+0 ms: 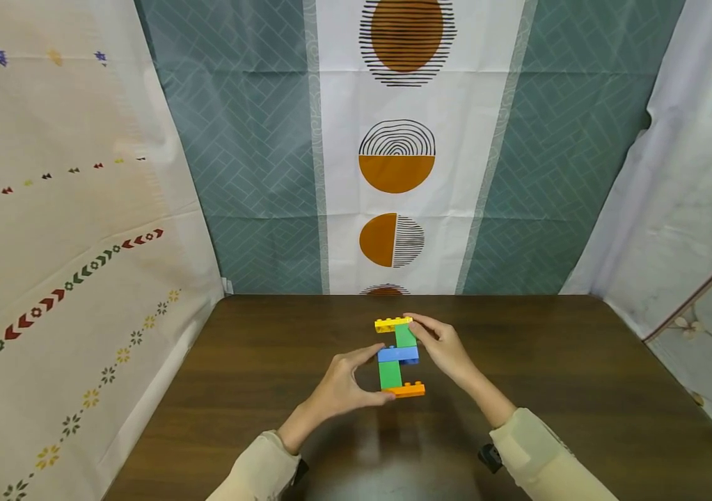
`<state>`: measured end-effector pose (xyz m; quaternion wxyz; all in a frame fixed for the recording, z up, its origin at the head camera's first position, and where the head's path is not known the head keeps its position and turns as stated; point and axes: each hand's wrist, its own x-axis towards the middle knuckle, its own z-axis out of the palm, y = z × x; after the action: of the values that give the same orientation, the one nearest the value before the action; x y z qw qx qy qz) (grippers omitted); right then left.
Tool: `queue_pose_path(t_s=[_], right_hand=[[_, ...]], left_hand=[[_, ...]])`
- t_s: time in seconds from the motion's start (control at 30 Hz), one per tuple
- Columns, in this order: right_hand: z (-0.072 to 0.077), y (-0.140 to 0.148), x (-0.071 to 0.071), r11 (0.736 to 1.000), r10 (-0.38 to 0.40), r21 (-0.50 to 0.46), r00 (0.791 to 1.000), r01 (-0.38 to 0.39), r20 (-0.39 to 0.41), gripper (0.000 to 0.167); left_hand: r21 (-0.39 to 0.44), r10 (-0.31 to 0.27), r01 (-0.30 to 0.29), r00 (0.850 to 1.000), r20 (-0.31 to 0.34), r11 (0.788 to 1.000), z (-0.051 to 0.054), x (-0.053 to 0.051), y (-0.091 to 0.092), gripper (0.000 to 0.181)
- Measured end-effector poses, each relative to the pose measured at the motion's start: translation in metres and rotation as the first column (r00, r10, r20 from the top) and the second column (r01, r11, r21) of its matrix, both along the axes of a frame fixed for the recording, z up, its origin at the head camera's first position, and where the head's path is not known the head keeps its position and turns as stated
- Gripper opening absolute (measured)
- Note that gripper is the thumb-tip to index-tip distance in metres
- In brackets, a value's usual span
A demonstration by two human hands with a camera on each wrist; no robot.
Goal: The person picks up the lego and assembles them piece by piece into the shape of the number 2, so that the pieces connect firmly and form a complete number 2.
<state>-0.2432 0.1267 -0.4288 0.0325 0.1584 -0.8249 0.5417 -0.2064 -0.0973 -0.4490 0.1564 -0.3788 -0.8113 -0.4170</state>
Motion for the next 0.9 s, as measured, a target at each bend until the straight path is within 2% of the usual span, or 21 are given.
queue_pose_path(t_s=[0.13, 0.27, 0.37, 0.53, 0.77, 0.9], right_hand=[[0.005, 0.003, 0.004, 0.996, 0.067, 0.063, 0.996, -0.064, -0.053, 0.05], [0.009, 0.007, 0.005, 0.975, 0.207, 0.102, 0.976, -0.2, -0.068, 0.073], [0.011, 0.009, 0.004, 0.958, 0.259, 0.15, 0.962, -0.245, -0.085, 0.084], [0.011, 0.011, 0.0, 0.95, 0.261, 0.213, 0.955, -0.229, -0.139, 0.081], [0.006, 0.01, -0.002, 0.953, 0.263, 0.205, 0.948, -0.225, -0.181, 0.075], [0.006, 0.01, -0.001, 0.955, 0.253, 0.202, 0.95, -0.216, -0.184, 0.074]], left_hand=[[0.013, 0.006, -0.006, 1.0, -0.001, 1.0, 0.001, -0.003, -0.001, 0.072], [0.024, 0.002, -0.003, 0.999, 0.037, 1.0, 0.004, -0.005, -0.003, 0.072], [0.015, -0.002, 0.001, 0.998, 0.069, 1.0, 0.005, -0.006, -0.003, 0.072], [0.003, -0.004, 0.004, 0.996, 0.09, 1.0, 0.006, -0.007, -0.003, 0.072], [-0.007, -0.005, 0.006, 0.997, 0.071, 1.0, 0.006, -0.01, -0.003, 0.07], [-0.015, -0.011, 0.013, 0.996, 0.091, 1.0, 0.006, -0.012, -0.002, 0.07]])
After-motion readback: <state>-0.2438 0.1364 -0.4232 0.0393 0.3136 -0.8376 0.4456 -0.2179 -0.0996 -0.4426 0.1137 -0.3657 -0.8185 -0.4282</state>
